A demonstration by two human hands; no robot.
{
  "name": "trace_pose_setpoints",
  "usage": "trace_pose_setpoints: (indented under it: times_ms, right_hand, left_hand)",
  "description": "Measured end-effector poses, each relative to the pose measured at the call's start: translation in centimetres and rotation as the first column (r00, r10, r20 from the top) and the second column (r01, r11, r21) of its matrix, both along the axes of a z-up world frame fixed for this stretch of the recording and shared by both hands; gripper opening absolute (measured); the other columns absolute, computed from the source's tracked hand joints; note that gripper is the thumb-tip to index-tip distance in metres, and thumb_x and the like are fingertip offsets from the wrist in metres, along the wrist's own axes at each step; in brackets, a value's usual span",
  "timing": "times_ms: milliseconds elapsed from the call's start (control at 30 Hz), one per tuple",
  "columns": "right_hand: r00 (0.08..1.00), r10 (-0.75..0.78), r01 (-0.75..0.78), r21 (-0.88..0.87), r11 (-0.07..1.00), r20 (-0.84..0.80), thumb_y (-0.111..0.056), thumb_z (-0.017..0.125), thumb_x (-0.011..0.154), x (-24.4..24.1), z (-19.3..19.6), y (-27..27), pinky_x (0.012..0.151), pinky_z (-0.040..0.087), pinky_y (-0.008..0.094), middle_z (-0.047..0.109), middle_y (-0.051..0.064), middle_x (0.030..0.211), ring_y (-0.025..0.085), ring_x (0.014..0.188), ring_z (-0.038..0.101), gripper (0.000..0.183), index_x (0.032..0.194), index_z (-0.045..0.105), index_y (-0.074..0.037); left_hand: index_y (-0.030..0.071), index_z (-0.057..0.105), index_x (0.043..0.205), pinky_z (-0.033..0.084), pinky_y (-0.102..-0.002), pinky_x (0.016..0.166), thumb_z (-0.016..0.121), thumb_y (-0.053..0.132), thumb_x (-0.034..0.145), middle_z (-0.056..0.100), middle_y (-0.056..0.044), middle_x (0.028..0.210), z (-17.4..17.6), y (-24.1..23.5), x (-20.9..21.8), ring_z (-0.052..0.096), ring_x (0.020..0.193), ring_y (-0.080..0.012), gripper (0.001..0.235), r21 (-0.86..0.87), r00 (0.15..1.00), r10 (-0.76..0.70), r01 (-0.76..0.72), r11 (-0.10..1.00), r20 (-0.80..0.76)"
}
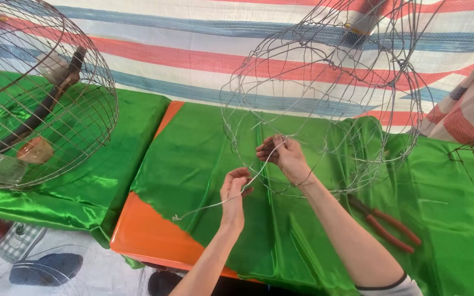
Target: Manually securing wire mesh to a frame by twisting thin wires at junctions to assemble a cage.
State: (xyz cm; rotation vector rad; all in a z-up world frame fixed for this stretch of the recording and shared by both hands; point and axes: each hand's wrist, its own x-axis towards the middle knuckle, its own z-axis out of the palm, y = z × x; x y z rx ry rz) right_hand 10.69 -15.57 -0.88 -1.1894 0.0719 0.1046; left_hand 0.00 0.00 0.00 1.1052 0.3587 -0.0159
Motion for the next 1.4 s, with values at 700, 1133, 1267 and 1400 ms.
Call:
trace_pose_setpoints:
  times_ms: [700,1133,1267,1400]
  right_hand:
    - [0.865,0.491,-0.466,0.191,0.864,-0.108,-0.029,0.061,0.103,-3.0,3.2,0.7,0.058,0.064,0.032,0.078,0.022,0.089,0.029,0.071,0.077,0.029,0.101,0.071,-0.003]
    - [0.854,0.512,-0.508,0.063,0.859,-0.09,-0.031,0.062,0.103,-2.4,3.0,-0.2,0.048,0.04,0.017,0.078,0.013,0.091,0.01,0.057,0.055,0.028,0.103,0.077,-0.008]
    - [0.928,0.366,-0.365,0.035,0.931,-0.068,-0.023,0.069,0.095,-3.5,4.5,-1.8,0.077,0.056,0.03,0.073,0.014,0.125,0.018,0.093,0.07,0.04,0.132,0.065,-0.007]
    - [0.992,0.067,-0.062,0.049,0.997,-0.106,-0.014,0.067,0.093,-7.5,6.5,-3.6,0.101,0.053,0.049,0.064,0.022,0.138,0.034,0.119,0.065,0.052,0.143,0.056,-0.003]
  left_hand:
    - [0.004,0.066,0.096,0.067,-0.034,0.069,0.073,0.013,0.095,0.075,-0.013,0.082,-4.7,-0.5,2.8,0.076,0.074,-0.0202,0.012,-0.129,0.995,-0.004,0.017,0.992,0.102]
    - [0.002,0.072,0.084,0.058,-0.031,0.049,0.064,0.022,0.101,0.067,-0.013,0.061,-3.3,2.4,-0.6,0.068,0.051,-0.0209,0.027,0.21,0.937,-0.272,0.228,0.951,0.218]
    - [0.006,0.071,0.084,0.058,-0.028,0.05,0.061,0.028,0.103,0.07,-0.012,0.065,-1.7,2.2,-0.9,0.07,0.057,-0.0202,0.032,0.227,0.964,-0.201,0.159,0.961,0.176]
    - [0.004,0.069,0.09,0.057,-0.027,0.046,0.057,0.032,0.105,0.071,-0.015,0.082,-2.3,1.8,-0.9,0.074,0.072,-0.0246,0.034,0.168,0.981,-0.174,0.158,0.973,0.084]
